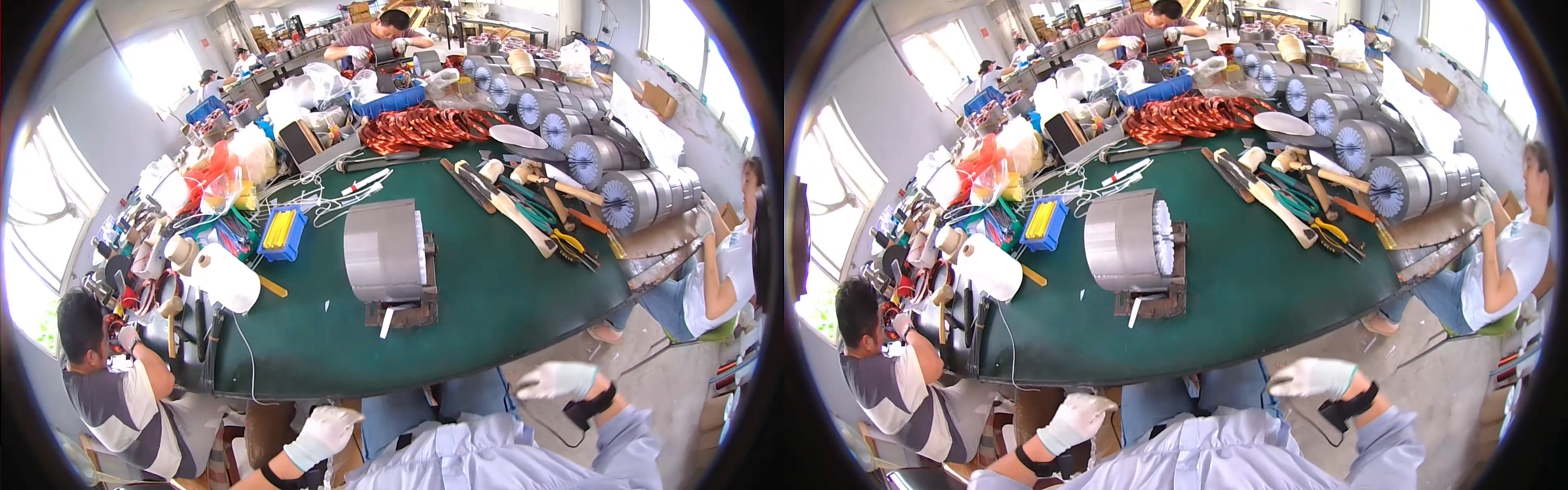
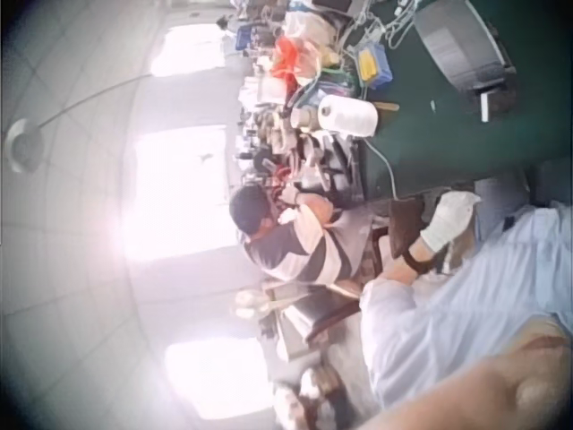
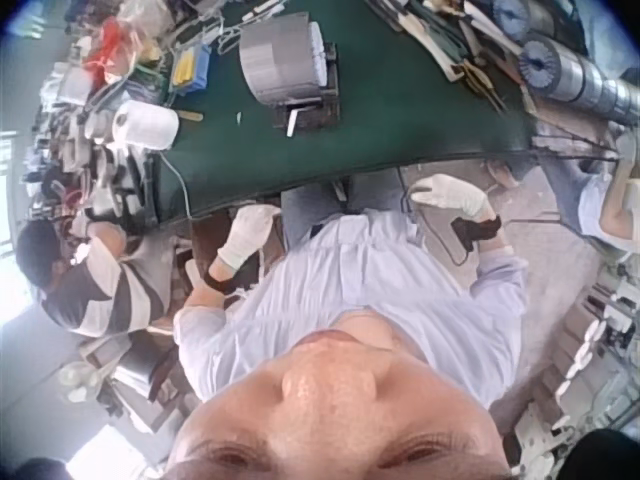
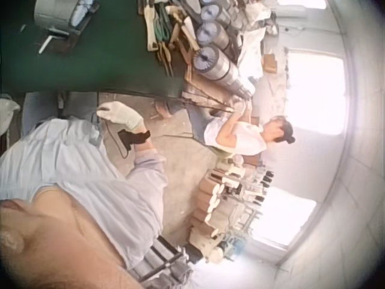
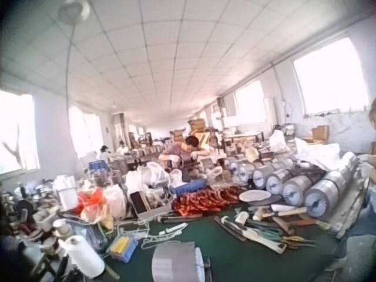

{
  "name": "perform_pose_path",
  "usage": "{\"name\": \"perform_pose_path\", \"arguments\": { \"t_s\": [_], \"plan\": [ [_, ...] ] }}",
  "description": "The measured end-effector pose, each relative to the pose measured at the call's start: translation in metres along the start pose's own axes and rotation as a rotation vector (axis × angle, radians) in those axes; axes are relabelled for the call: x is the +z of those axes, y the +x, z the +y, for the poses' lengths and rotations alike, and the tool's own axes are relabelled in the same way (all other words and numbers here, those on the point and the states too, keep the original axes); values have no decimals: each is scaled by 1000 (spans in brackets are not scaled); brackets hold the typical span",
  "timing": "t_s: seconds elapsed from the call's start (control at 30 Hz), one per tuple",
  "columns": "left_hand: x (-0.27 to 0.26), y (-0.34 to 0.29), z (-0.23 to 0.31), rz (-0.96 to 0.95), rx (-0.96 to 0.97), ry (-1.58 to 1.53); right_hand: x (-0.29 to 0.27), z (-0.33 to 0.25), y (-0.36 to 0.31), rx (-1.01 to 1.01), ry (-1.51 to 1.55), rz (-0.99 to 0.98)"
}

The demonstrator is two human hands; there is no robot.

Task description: Assembling electric motor components by winding copper coils and inserting them into motor housings.

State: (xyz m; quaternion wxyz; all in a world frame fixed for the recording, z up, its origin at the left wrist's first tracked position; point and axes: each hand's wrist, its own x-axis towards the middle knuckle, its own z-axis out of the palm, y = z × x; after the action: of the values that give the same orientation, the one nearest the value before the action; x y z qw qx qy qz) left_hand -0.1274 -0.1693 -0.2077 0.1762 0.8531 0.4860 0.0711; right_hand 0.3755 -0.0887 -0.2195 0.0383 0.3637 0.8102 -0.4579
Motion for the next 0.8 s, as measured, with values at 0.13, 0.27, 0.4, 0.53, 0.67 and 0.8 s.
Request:
{"name": "perform_pose_path", "arguments": {
  "t_s": [0.13, 0.27, 0.4, 0.53, 0.67, 0.8],
  "plan": [
    [-32, 25, 35, 282, 268, -85, -118, -100, -15, -3, 537, 69],
    [24, 0, 38, 31, -67, -82, -141, -104, 3, 0, 453, 412],
    [82, -31, 23, -588, -527, -209, -126, -63, 26, -5, 352, 371],
    [103, -48, 14, -605, -582, -133, -97, -45, 50, 47, 312, 625],
    [110, -64, -9, -638, -626, -51, -73, -23, 64, 21, 468, 871],
    [118, -79, -23, -684, -660, 20, -78, -17, 64, -14, 589, 866]
  ]
}}
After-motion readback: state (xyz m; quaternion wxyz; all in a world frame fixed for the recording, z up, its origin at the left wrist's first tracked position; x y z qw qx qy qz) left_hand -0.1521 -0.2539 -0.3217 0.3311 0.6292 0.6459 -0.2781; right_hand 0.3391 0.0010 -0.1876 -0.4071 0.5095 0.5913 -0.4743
